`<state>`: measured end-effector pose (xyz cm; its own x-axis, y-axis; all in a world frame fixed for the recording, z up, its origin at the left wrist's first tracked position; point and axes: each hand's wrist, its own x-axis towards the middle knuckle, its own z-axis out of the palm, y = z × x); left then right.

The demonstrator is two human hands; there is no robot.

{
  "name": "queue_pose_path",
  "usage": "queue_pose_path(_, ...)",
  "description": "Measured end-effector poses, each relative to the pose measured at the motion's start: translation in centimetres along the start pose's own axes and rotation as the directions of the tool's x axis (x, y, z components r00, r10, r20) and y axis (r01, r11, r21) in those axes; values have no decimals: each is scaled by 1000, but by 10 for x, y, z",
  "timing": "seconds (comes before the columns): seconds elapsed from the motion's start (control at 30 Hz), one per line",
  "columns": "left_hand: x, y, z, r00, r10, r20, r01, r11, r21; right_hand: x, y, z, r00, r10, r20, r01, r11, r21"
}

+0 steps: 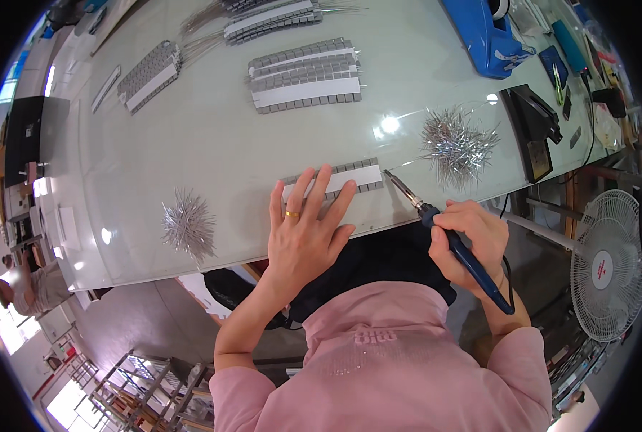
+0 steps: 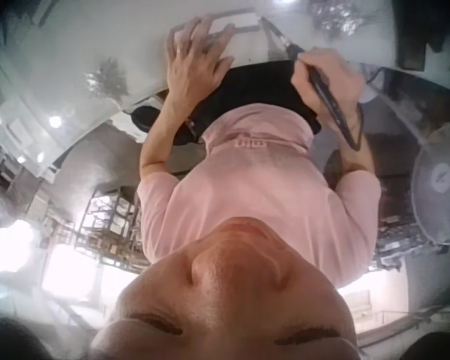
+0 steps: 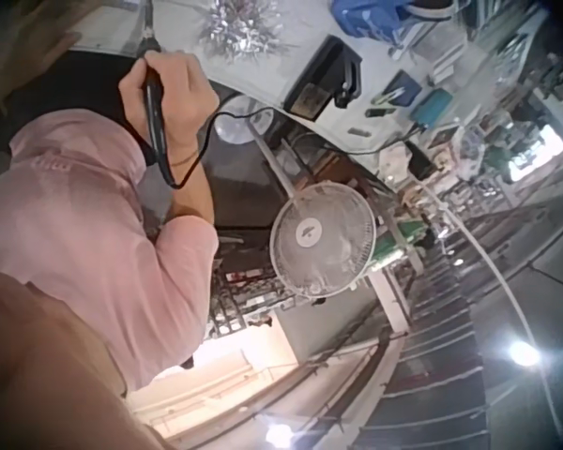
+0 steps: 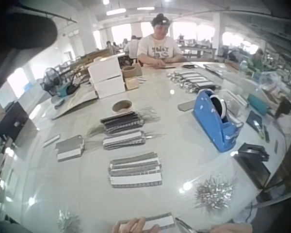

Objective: Soldering wires to small white rectangular components at a workbench.

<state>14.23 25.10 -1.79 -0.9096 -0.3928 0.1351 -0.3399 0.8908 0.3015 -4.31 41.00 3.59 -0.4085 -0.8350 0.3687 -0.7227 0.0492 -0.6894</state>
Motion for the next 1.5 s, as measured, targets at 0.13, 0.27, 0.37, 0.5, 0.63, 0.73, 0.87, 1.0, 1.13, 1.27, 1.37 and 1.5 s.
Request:
queue_pose_path(0.13,1,0,1,1000,-9,2,9,1000,-11,1,-2,0,998,-38,40,40,998,-40)
queue_pose_path(0.27,-3,-5,1,1000,0,-27,-2,999,-53,-10,8,3,998,64,-28,-62,996,62)
queue_pose_path(0.37,-24,-7,-18,995,-73,-66,73,997,1,-21,15,-4,981,80,-175,-69,995,69)
queue_pose_path(0.5,-57,-44,-32,922,-309,-236,333,940,72,-33,22,-11,961,201,-189,-174,973,151)
queue_pose_path(0.63,-75,-67,-40,842,-421,-337,488,861,143,-25,16,9,969,233,-78,-214,957,198)
queue_pose_path(0.73,-72,-69,-39,807,-466,-363,558,804,206,-10,10,23,990,137,14,-137,973,186)
queue_pose_path(0.87,-65,-64,-30,864,-452,-223,484,867,119,-7,0,32,990,141,25,-143,968,207)
queue_pose_path(1.0,-65,-42,-28,910,-378,-171,387,922,20,-14,-1,33,977,213,-18,-206,959,192)
queue_pose_path(1.13,-73,-56,-26,900,-333,-282,342,939,-17,-10,-6,35,983,183,5,-181,967,179)
queue_pose_path(1.27,-72,-67,-24,930,-282,-234,282,959,-35,-3,-9,41,991,129,36,-133,974,183)
queue_pose_path(1.37,-72,-72,-26,901,-333,-277,359,932,48,-1,-11,44,994,100,42,-106,977,183)
queue_pose_path(1.5,-81,-83,-35,853,-404,-331,442,896,47,-3,-10,43,994,100,53,-108,978,178)
